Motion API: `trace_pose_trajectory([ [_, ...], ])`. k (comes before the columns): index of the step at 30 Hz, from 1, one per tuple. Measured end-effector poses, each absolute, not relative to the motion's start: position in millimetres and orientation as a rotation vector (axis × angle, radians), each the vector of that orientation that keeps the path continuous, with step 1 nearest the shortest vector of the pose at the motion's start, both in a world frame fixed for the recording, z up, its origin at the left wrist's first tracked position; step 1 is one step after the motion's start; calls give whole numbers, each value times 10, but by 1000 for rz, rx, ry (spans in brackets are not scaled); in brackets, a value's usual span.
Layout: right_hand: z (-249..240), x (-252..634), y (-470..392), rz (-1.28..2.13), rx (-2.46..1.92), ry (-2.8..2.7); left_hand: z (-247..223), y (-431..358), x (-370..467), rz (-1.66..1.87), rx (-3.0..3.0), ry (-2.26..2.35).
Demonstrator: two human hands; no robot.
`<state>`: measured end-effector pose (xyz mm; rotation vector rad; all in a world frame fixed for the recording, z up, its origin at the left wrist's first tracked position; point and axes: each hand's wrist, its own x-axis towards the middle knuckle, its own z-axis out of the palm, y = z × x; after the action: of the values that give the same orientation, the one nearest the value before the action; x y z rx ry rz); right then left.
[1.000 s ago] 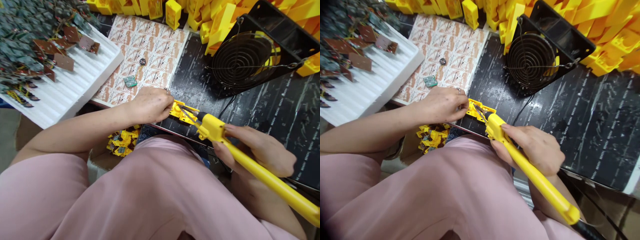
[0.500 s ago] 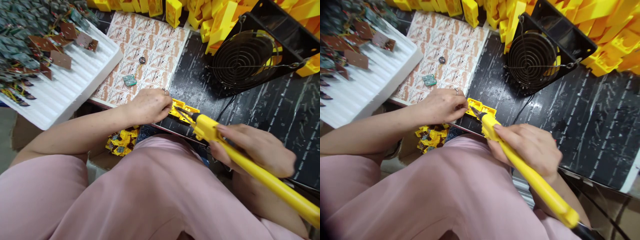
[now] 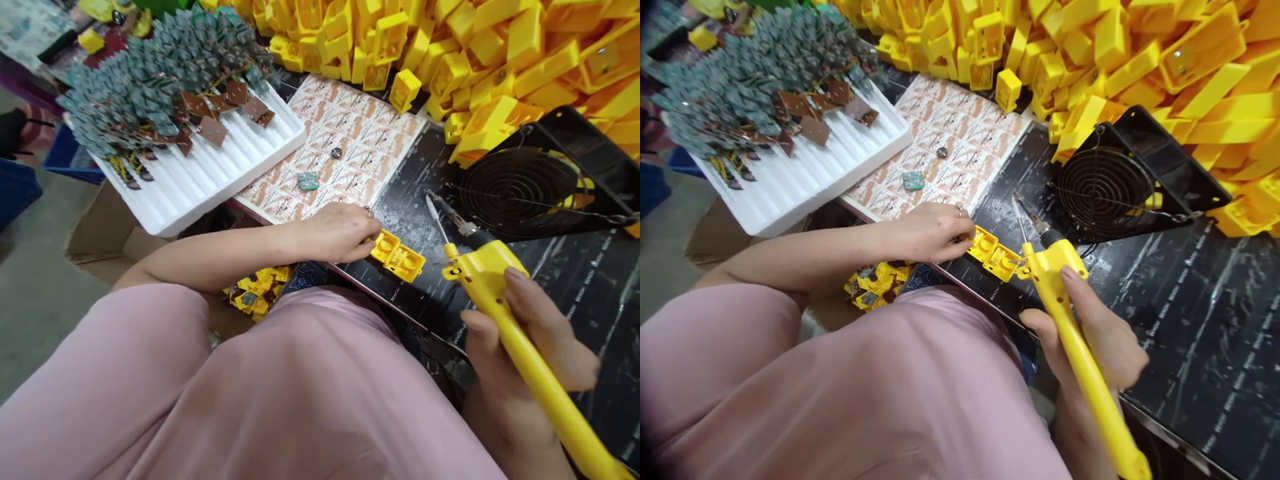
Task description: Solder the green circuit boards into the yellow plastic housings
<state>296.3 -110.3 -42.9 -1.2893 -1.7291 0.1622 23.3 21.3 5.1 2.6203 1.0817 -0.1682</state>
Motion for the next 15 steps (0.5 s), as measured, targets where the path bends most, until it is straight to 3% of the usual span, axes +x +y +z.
trace_pose_trajectory([
  [4,-352,2837,-842,15,-1147,-2035,-20,513,-155,246,2592,1526],
  [7,-314,2748,-741,35,-1156,-2113,-141,821,-443,162,2472,1930],
  [11,-331,2694,-715,133,-1145,-2165,-352,978,-643,93,2441,1873],
  [15,-283,2708,-625,57,-1214,-2100,-443,866,-700,458,2345,1699],
])
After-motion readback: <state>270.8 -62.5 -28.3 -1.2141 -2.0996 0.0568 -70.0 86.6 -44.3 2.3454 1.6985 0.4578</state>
